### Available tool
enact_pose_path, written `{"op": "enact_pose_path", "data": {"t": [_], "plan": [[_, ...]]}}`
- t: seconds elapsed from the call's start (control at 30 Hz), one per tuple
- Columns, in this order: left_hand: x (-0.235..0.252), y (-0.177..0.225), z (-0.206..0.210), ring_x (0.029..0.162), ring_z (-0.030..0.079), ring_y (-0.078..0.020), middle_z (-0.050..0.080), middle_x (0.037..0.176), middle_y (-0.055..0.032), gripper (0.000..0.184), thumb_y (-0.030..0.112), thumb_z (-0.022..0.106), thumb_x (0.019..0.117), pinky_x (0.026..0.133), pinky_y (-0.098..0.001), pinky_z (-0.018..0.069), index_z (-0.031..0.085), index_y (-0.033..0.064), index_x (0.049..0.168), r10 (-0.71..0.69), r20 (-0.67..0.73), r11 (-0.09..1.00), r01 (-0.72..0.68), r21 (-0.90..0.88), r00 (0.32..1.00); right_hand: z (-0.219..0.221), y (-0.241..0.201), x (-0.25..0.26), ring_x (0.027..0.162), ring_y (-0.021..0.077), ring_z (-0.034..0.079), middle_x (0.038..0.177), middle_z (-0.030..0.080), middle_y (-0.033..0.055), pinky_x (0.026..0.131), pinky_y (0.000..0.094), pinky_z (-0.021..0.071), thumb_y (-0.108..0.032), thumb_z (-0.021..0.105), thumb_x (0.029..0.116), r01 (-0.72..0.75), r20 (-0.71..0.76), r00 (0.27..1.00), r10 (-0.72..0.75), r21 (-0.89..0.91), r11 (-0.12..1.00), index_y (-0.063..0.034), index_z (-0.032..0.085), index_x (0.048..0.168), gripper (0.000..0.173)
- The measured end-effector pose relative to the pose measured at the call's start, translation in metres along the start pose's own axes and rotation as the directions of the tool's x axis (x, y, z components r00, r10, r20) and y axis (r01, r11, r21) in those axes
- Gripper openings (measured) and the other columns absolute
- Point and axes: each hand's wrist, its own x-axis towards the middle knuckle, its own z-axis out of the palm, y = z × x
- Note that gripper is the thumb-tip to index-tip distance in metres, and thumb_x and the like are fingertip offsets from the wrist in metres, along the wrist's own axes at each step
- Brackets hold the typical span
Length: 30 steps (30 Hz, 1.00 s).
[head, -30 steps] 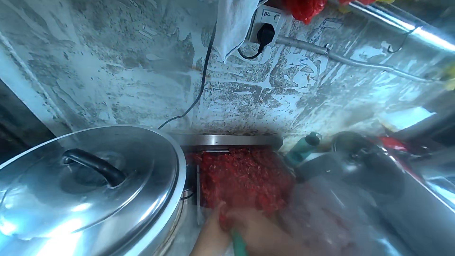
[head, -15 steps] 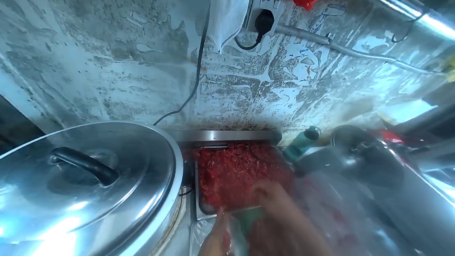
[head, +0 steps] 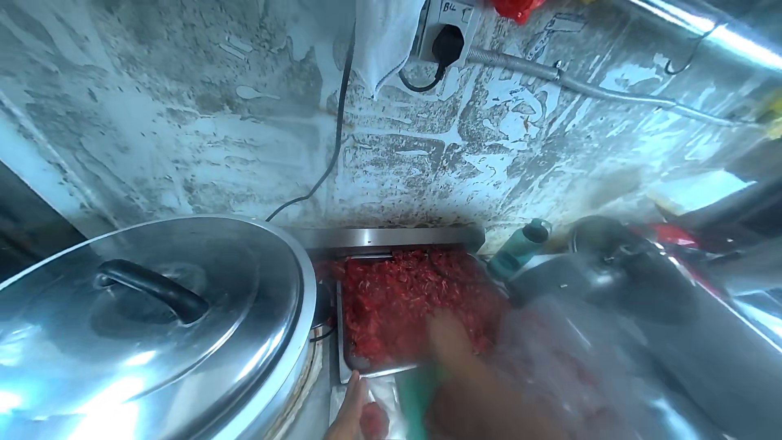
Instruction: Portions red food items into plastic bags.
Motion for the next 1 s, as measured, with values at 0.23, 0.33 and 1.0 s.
{"op": "enact_pose_path", "data": {"t": [0.23, 0.33, 1.0], "plan": [[-0.002, -0.003, 0.003, 0.134, 0.056, -0.0277, 0.014, 0.170, -0.0196, 0.084, 0.003, 0.069, 0.0867, 0.097, -0.0419, 0.0554, 0.027, -0.0039, 0.159, 0.046, -0.020, 0.998, -0.045, 0.037, 0.999, 0.018, -0.031, 0.001, 0.141, 0.0405, 0.044, 0.145, 0.058, 0.0117, 0.105, 0.0696, 0.0398, -0.027, 0.069, 0.0866, 0.139, 0.128, 0.982, -0.138, 0.001, 0.990, -0.0171, 0.064, 0.136, 0.051], [-0.006, -0.004, 0.004, 0.133, 0.056, -0.0283, 0.014, 0.169, -0.0215, 0.086, 0.004, 0.071, 0.0871, 0.098, -0.0416, 0.0557, 0.025, -0.0036, 0.160, 0.045, -0.020, 0.998, -0.045, 0.045, 0.999, 0.020, -0.042, 0.003, 0.126, 0.0401, 0.057, 0.129, 0.067, 0.0144, 0.104, 0.0700, 0.0390, -0.026, 0.070, 0.0872, 0.151, 0.182, 0.973, -0.145, -0.015, 0.988, -0.0122, 0.072, 0.119, 0.035], [-0.004, -0.004, 0.007, 0.086, 0.070, -0.0152, 0.019, 0.170, -0.0119, 0.085, 0.003, 0.074, 0.0835, 0.073, -0.0365, 0.0596, 0.035, 0.0035, 0.159, 0.029, -0.066, 0.997, -0.034, -0.067, 0.997, -0.066, -0.048, -0.145, 0.103, 0.0151, 0.068, 0.116, 0.072, 0.0011, 0.090, 0.0414, 0.0577, -0.020, 0.065, 0.0943, 0.382, -0.171, 0.918, -0.359, 0.631, 0.676, -0.0176, 0.074, 0.122, 0.030]]}}
